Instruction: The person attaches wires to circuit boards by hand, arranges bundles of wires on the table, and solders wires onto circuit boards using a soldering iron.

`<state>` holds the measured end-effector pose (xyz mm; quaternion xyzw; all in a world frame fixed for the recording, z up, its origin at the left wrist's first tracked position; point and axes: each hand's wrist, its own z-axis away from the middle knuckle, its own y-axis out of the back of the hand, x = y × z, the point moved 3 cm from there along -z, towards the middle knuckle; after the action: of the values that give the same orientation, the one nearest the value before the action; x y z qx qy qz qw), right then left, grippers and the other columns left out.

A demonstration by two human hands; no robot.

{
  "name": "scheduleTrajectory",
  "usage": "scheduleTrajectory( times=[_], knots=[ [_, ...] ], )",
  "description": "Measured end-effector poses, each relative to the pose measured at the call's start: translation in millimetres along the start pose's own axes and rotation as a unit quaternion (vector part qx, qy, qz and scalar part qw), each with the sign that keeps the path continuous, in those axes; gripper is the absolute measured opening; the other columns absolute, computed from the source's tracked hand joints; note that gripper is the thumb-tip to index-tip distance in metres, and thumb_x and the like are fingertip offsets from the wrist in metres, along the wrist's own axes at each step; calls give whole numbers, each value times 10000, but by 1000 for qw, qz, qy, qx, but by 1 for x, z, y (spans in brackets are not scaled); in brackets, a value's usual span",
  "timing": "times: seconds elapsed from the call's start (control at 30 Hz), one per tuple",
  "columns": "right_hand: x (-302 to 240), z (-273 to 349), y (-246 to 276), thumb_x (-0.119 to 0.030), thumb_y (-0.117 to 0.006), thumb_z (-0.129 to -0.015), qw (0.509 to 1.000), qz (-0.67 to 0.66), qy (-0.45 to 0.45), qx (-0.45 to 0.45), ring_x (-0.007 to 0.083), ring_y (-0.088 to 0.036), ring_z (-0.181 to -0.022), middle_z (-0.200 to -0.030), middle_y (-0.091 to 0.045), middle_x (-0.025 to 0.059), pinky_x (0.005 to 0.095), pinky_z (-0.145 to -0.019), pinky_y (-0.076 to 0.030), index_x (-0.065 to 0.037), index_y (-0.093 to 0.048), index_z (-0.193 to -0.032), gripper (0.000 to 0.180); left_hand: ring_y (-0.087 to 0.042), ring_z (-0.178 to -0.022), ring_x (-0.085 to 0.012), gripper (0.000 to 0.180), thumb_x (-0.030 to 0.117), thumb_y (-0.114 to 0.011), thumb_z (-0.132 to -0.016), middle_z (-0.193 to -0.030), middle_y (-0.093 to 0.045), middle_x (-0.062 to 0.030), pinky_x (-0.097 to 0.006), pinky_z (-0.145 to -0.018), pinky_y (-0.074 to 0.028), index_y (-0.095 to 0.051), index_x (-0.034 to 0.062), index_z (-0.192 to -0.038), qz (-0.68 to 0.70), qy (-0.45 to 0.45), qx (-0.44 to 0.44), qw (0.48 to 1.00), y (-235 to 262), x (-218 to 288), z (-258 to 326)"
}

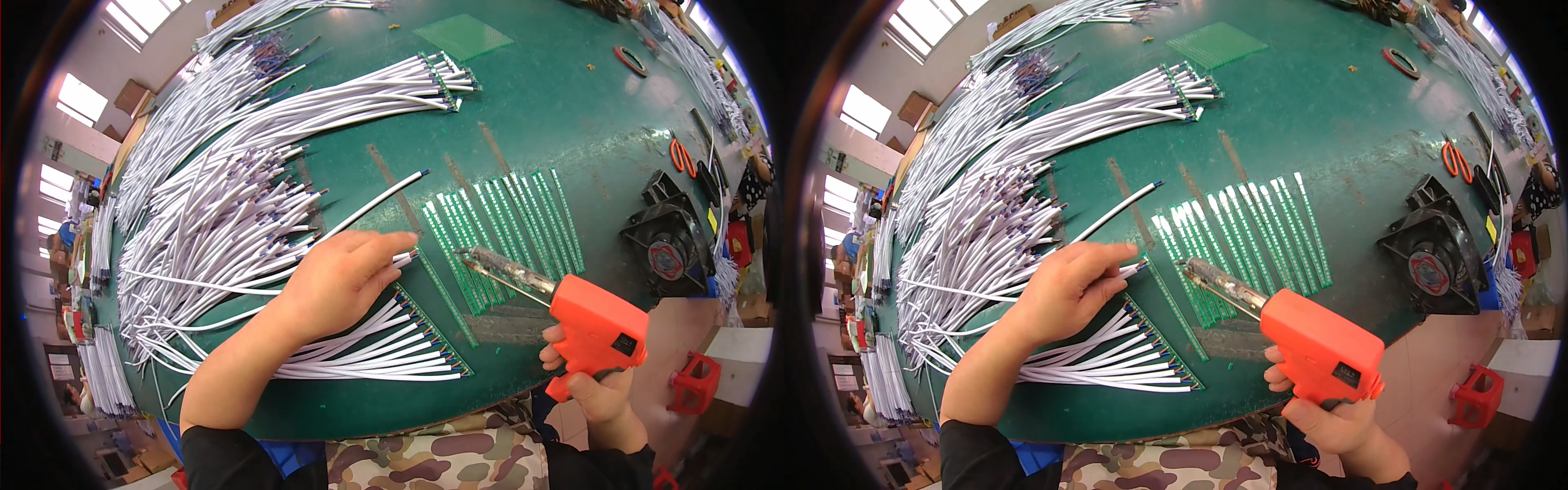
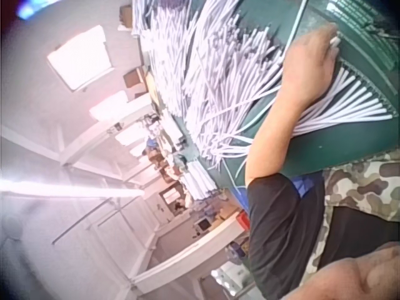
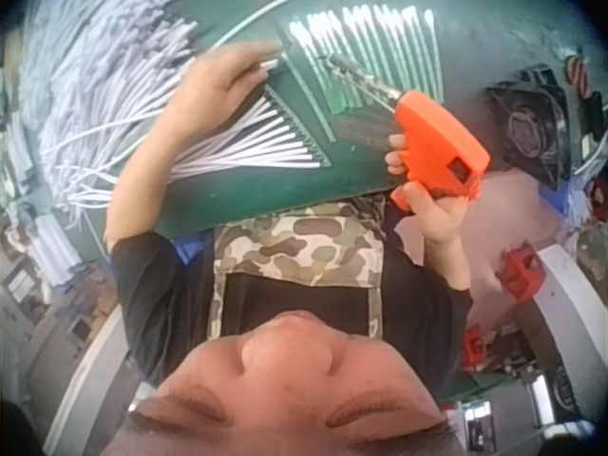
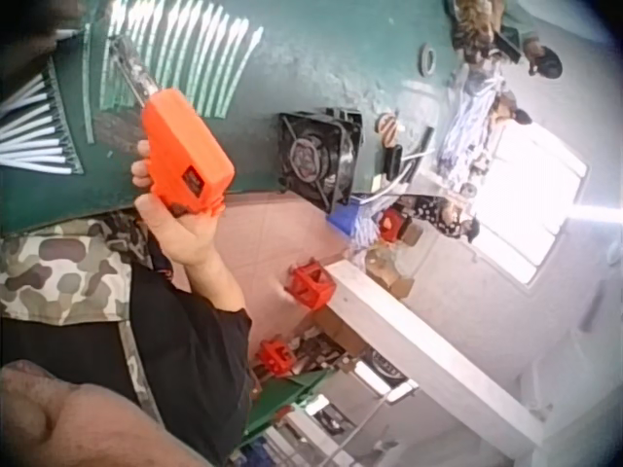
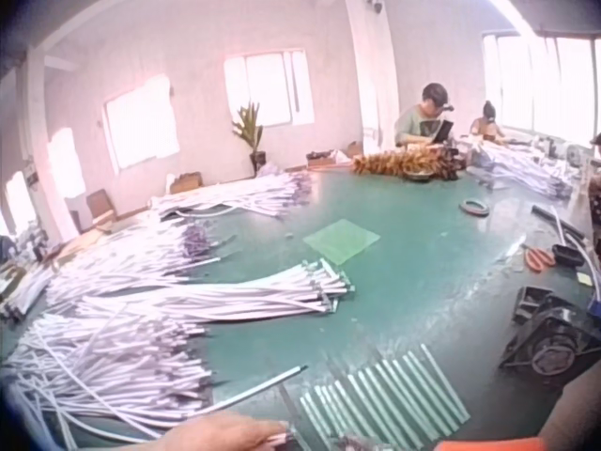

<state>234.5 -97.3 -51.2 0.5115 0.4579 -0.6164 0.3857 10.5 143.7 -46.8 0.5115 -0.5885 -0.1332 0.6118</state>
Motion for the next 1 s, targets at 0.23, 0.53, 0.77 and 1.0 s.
scheduleTrajectory(
  times=[0.23,0.53,0.77,1.0],
  knots=[
    [-6,-9,-6,-168,-766,-884,994,97,-37,-23,216,-693,-1025,-1199,-689,160,353,-881,-568,41,-636,-1233,427,-608,-804,-291,263,-11,-727,-809,-885,-624,-83,-395,-699,-497,-717,69,-1059,-31,-58,-8,998,-11,-10,1],
    [13,-13,-7,-118,-765,-849,972,213,87,-51,281,-680,-913,-1108,-665,159,382,-826,-545,42,-602,-1261,471,-591,-778,-273,278,-24,-741,-754,-864,-605,-64,-392,-674,-483,-736,71,-1015,-43,-60,-11,997,-13,-10,0],
    [13,-17,-8,-124,-761,-844,956,262,116,-68,296,-684,-873,-1088,-671,147,400,-813,-557,28,-618,-1217,428,-582,-775,-271,303,-34,-735,-741,-867,-604,-66,-391,-668,-485,-732,66,-1027,-39,-60,-11,997,-14,-11,1],
    [6,-19,-9,-135,-760,-843,952,279,96,-78,301,-692,-871,-1018,-692,123,408,-861,-559,16,-634,-1177,387,-577,-772,-270,322,-42,-731,-726,-870,-605,-67,-389,-668,-485,-733,63,-1030,-39,-64,-9,997,-15,-10,2]
  ],
)
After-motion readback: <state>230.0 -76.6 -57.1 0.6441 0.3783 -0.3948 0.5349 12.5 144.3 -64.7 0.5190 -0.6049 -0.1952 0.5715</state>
